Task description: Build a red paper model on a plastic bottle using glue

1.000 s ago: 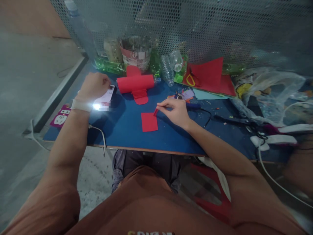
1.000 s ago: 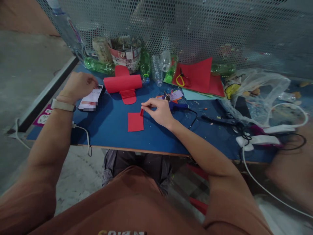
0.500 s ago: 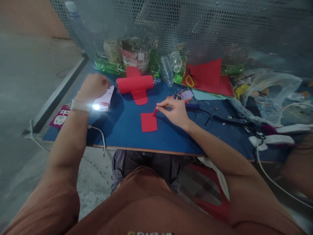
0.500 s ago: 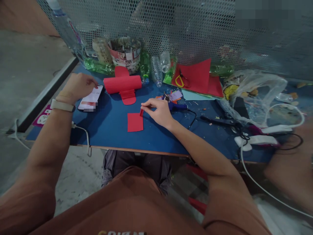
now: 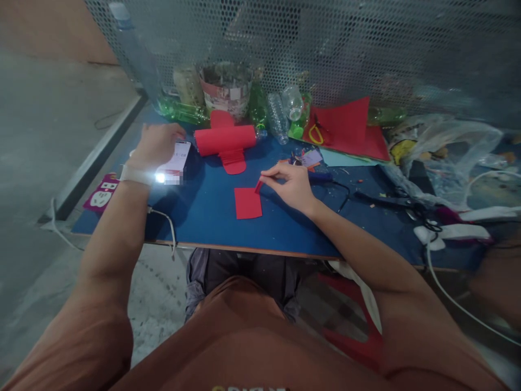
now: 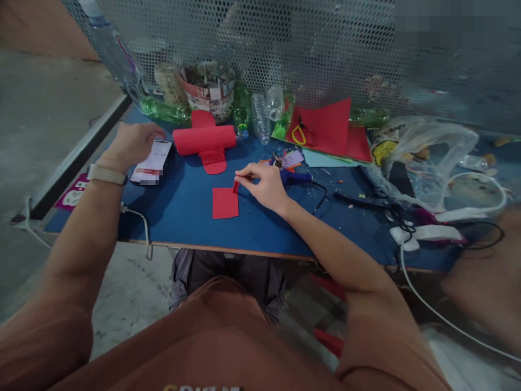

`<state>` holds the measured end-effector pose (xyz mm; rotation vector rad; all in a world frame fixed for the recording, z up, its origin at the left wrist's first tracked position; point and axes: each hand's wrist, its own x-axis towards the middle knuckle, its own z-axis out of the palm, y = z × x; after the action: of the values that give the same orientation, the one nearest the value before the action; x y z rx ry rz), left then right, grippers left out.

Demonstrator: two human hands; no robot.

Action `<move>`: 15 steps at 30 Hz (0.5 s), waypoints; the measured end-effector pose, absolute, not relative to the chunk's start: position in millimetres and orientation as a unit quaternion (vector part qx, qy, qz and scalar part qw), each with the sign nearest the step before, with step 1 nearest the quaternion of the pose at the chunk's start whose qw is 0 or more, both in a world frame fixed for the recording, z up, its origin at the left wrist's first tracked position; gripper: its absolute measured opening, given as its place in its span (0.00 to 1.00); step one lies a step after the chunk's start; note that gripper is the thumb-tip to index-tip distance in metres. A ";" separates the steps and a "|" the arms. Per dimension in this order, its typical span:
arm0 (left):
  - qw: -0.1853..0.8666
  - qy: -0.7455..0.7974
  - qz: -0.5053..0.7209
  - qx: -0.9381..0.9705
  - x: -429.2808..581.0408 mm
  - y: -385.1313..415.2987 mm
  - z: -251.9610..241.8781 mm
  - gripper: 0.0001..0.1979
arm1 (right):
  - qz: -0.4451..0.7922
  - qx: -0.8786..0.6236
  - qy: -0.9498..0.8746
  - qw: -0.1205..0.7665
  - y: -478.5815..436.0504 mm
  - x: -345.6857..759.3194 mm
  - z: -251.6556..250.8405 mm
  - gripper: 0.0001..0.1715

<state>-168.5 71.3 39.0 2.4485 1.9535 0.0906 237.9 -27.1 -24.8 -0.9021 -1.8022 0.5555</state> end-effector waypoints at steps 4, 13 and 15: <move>0.027 0.664 0.021 0.747 -155.1 61.9 47.3 0.30 | 0.231 -0.374 -0.745 0.501 -27.2 238.0 -24.7 0.20; 0.050 0.669 0.009 0.742 -150.8 58.9 50.0 0.32 | 0.234 -0.383 -0.738 0.503 -27.7 237.6 -24.3 0.19; 0.053 0.667 0.007 0.743 -150.3 58.3 51.3 0.32 | 0.238 -0.390 -0.735 0.501 -27.5 237.9 -24.5 0.20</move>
<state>-150.3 58.3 51.3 2.2587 2.0267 0.0203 237.9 -27.5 -24.5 -0.9416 -1.7769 0.5747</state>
